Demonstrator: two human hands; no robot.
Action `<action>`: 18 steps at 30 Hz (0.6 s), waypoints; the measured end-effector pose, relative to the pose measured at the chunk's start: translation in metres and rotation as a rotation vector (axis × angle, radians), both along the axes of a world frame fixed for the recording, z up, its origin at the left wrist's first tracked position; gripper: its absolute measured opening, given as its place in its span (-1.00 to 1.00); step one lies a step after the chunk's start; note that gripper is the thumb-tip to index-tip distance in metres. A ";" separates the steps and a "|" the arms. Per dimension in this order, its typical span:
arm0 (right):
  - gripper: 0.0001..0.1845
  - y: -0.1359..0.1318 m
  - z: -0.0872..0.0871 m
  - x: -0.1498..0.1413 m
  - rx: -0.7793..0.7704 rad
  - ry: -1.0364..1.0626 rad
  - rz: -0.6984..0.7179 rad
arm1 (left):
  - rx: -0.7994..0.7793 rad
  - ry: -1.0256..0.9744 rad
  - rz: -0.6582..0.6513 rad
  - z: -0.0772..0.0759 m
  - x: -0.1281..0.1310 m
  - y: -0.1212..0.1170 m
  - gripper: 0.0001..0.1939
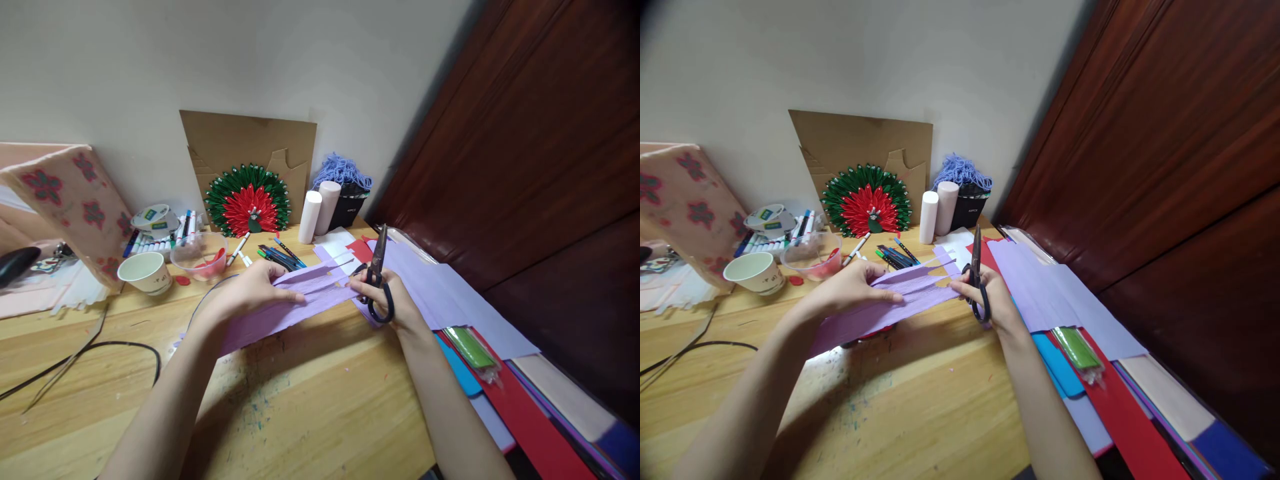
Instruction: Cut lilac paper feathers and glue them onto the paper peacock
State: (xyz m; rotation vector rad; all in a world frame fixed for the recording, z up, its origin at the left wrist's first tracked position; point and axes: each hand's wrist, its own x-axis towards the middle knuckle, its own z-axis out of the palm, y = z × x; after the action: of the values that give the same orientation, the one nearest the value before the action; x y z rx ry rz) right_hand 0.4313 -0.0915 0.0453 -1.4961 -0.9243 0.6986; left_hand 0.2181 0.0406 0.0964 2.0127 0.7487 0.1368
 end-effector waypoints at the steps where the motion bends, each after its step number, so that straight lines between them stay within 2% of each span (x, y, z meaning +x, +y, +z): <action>1: -0.62 -0.001 0.000 0.000 -0.017 -0.011 -0.001 | 0.003 -0.005 -0.011 -0.001 0.000 0.000 -0.61; 7: -0.56 -0.003 0.001 -0.002 0.056 0.082 0.071 | 0.039 -0.025 -0.035 -0.007 0.008 -0.005 -0.64; 11: -0.48 0.000 0.000 -0.001 0.107 0.216 -0.086 | 0.074 -0.027 0.039 -0.003 0.008 -0.005 -0.63; 12: -0.45 0.000 0.000 0.000 0.114 0.269 -0.088 | 0.079 -0.032 0.074 -0.001 0.007 -0.004 -0.63; 14: -0.38 -0.001 -0.001 0.000 0.082 0.347 0.031 | 0.085 -0.044 0.151 0.004 0.002 -0.001 -0.63; 18: -0.22 -0.010 -0.003 -0.004 -0.061 0.272 0.459 | 0.119 -0.074 0.288 0.010 -0.008 0.004 -0.63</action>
State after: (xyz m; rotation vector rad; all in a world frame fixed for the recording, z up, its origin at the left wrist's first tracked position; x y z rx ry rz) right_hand 0.4274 -0.1020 0.0427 -1.2080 -1.0498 1.2404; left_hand 0.2099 0.0449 0.1065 1.9893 0.9991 0.4300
